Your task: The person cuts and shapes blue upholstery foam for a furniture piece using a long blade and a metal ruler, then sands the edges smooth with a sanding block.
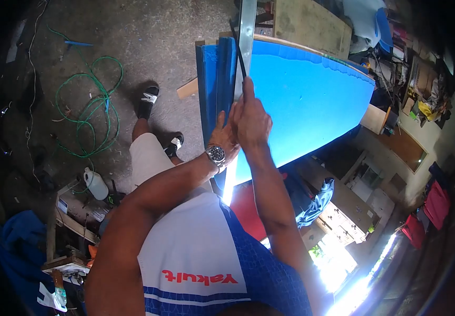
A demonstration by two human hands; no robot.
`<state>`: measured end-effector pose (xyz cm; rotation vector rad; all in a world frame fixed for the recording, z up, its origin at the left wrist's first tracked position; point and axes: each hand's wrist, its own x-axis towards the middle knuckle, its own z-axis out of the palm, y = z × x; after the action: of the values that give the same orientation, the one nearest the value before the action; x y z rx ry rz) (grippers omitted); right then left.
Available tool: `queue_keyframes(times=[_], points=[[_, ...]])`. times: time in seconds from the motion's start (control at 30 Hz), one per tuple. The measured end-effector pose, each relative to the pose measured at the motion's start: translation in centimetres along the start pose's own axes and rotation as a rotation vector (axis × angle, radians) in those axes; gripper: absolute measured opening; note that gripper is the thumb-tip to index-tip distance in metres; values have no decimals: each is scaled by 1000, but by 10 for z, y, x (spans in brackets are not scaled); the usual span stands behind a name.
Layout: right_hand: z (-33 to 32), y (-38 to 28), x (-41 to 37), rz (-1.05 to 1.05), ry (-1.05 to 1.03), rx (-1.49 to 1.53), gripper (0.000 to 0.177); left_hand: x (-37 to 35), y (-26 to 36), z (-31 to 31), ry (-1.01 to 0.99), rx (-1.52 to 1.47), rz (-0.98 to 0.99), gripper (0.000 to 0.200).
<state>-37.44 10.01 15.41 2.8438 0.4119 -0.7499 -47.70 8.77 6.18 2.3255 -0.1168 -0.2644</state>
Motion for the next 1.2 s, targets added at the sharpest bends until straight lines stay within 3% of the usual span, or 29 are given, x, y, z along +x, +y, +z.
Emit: queue_keyframes(times=[0.07,0.2,0.3,0.43,0.5,0.6,0.7,0.9,1.1,1.2], points=[[3,10,-27,10,-15,5,59,1,2,-2,15,59,-45,65],[12,31,-61,-89,124,168,54,4,3,-5,-62,212,-68,67],[15,25,-40,-62,104,135,53,2,2,-3,26,149,-61,66],[4,-8,31,-44,36,51,51,-1,2,2,-66,104,-42,55],[3,-11,39,-62,38,49,50,3,4,-8,-149,227,-54,50],[3,-3,30,-50,17,35,51,6,1,-9,-187,126,-36,56],[-2,10,-18,-4,-13,24,52,3,2,-3,24,186,-62,67],[1,13,-21,-9,18,92,49,4,1,-4,14,212,-38,73],[19,18,8,-117,98,130,52,-13,-31,-20,38,122,193,51],[29,27,9,-183,169,182,54,-8,-75,-53,175,-61,156,37]])
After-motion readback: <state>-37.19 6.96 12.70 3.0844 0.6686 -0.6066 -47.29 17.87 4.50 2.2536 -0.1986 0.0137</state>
